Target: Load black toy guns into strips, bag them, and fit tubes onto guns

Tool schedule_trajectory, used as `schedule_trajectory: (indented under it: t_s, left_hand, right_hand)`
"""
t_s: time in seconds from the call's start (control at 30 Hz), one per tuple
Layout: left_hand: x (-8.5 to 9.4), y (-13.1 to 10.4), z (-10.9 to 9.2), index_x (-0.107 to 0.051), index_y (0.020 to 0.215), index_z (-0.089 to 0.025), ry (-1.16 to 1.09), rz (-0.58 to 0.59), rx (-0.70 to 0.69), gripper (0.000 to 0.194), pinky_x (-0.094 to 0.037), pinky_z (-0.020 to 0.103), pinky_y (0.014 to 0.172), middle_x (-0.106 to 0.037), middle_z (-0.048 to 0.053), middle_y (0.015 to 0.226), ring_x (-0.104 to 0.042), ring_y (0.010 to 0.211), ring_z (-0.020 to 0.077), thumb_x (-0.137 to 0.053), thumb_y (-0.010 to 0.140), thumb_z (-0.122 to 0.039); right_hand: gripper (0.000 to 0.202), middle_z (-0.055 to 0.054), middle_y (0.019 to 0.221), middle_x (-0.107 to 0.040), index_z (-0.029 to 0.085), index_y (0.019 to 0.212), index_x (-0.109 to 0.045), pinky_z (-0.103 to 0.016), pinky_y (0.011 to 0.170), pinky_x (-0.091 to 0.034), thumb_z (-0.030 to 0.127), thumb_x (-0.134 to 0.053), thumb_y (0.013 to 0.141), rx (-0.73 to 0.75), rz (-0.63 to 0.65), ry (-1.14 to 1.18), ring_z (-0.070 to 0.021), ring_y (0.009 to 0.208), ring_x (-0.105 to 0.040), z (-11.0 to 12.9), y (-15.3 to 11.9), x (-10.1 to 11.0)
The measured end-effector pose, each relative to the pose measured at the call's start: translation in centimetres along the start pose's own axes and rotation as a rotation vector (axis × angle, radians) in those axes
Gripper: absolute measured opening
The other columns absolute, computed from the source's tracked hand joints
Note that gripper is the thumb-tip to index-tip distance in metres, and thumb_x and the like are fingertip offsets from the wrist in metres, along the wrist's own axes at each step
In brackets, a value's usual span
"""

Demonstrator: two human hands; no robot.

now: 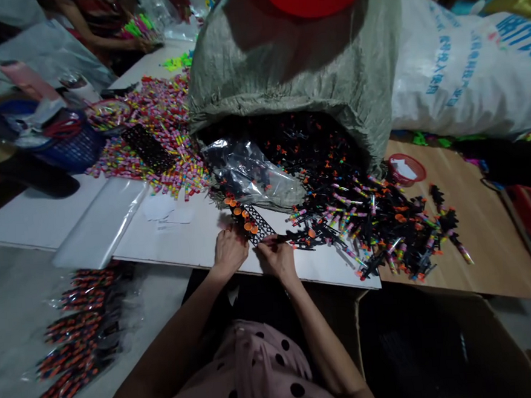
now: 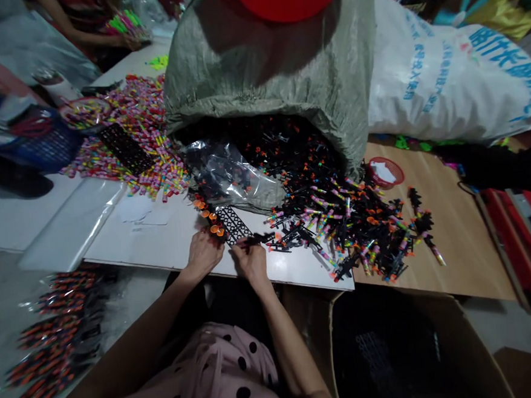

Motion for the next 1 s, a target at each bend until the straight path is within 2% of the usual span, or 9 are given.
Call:
schedule_trajectory:
  t_s: [0.07,0.17,0.27,0.53,0.63,0.73,0.8,0.87,1.0]
  left_hand:
    - [0.1,0.0,0.0,-0.068,0.104,-0.012,0.002,-0.001,-0.003,0.030,-0.044,0.041,0.085,-0.064,0.017,0.107,-0.055,0.105,0.0306,-0.049,0.081,-0.016]
    - [0.0,0.0,0.0,-0.068,0.105,-0.012,0.019,0.035,0.005,0.031,-0.044,0.042,0.086,-0.065,0.017,0.106,-0.055,0.106,0.0312,-0.049,0.081,-0.017]
    - [-0.4,0.0,0.0,-0.068,0.105,-0.011,0.036,0.082,0.007,0.031,-0.044,0.042,0.086,-0.065,0.017,0.107,-0.055,0.106,0.0319,-0.048,0.083,-0.020]
    - [-0.3,0.7,0.7,-0.067,0.109,-0.013,0.025,0.113,0.035,0.033,-0.043,0.041,0.087,-0.064,0.017,0.111,-0.055,0.107,0.0316,-0.051,0.080,-0.016]
    - [-0.3,0.8,0.9,-0.066,0.111,-0.013,0.000,0.094,0.015,0.034,-0.043,0.041,0.087,-0.064,0.016,0.110,-0.055,0.108,0.0312,-0.050,0.081,-0.015]
    - [-0.2,0.6,0.9,-0.066,0.111,-0.014,-0.021,0.050,-0.011,0.032,-0.041,0.040,0.091,-0.064,0.016,0.110,-0.053,0.111,0.0307,-0.049,0.083,-0.016]
    - [-0.2,0.6,1.1,-0.066,0.110,-0.014,-0.019,0.038,0.008,0.031,-0.041,0.041,0.092,-0.065,0.016,0.110,-0.054,0.110,0.0307,-0.050,0.083,-0.016]
    - [-0.1,0.6,1.3,-0.066,0.108,-0.014,-0.018,0.036,0.027,0.031,-0.042,0.041,0.090,-0.065,0.016,0.109,-0.055,0.107,0.0305,-0.051,0.082,-0.015]
    - [-0.2,0.6,1.1,-0.067,0.104,-0.014,-0.015,0.055,0.014,0.028,-0.043,0.040,0.089,-0.066,0.015,0.105,-0.056,0.106,0.0305,-0.051,0.082,-0.016]
  right_hand:
    - [0.018,-0.004,0.072,-0.068,0.020,0.082,-0.062,-0.027,0.060,-0.046,0.036,-0.059,0.074,0.034,0.001,-0.028,-0.0186,0.066,-0.063,0.4,0.3,-0.6]
    - [0.014,-0.005,0.073,-0.068,0.020,0.079,-0.062,-0.027,0.060,-0.044,0.034,-0.059,0.078,0.081,-0.005,-0.305,-0.0194,0.067,-0.063,1.0,0.6,-0.9]
    - [0.015,-0.006,0.086,-0.068,0.020,0.086,-0.063,-0.025,0.062,-0.041,0.032,-0.053,0.084,0.145,-0.002,-0.555,-0.0186,0.077,-0.063,1.6,0.4,-1.2]
    - [0.018,-0.008,0.102,-0.065,0.019,0.103,-0.058,-0.026,0.066,-0.040,0.026,-0.048,0.090,0.075,0.177,-0.819,-0.0188,0.089,-0.061,3.4,0.6,-2.9]
    - [0.018,-0.006,0.101,-0.064,0.020,0.106,-0.057,-0.025,0.067,-0.039,0.026,-0.051,0.090,0.155,0.297,-0.807,-0.0175,0.088,-0.060,4.2,1.3,-0.8]
    - [0.022,-0.010,0.111,-0.059,0.019,0.112,-0.057,-0.026,0.069,-0.038,0.020,-0.048,0.091,0.237,0.122,-0.956,-0.0196,0.095,-0.056,5.0,3.5,4.7]
    - [0.022,-0.013,0.110,-0.057,0.016,0.107,-0.061,-0.028,0.070,-0.037,0.015,-0.044,0.091,0.263,0.025,-1.102,-0.0221,0.097,-0.052,5.2,4.8,7.2]
    - [0.021,-0.012,0.103,-0.058,0.016,0.098,-0.064,-0.028,0.071,-0.036,0.013,-0.044,0.091,0.345,0.083,-1.170,-0.0220,0.094,-0.051,5.1,4.9,7.0]
    - [0.022,-0.009,0.099,-0.060,0.019,0.098,-0.064,-0.028,0.076,-0.037,0.011,-0.045,0.091,0.563,0.223,-1.127,-0.0195,0.092,-0.051,4.2,1.5,3.7]
Point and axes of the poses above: each hand's wrist, its own y-axis towards the middle knuckle, its own x-axis out of the back of the hand, z = x × y, the point moved 8 cm from there along y, towards the middle knuckle
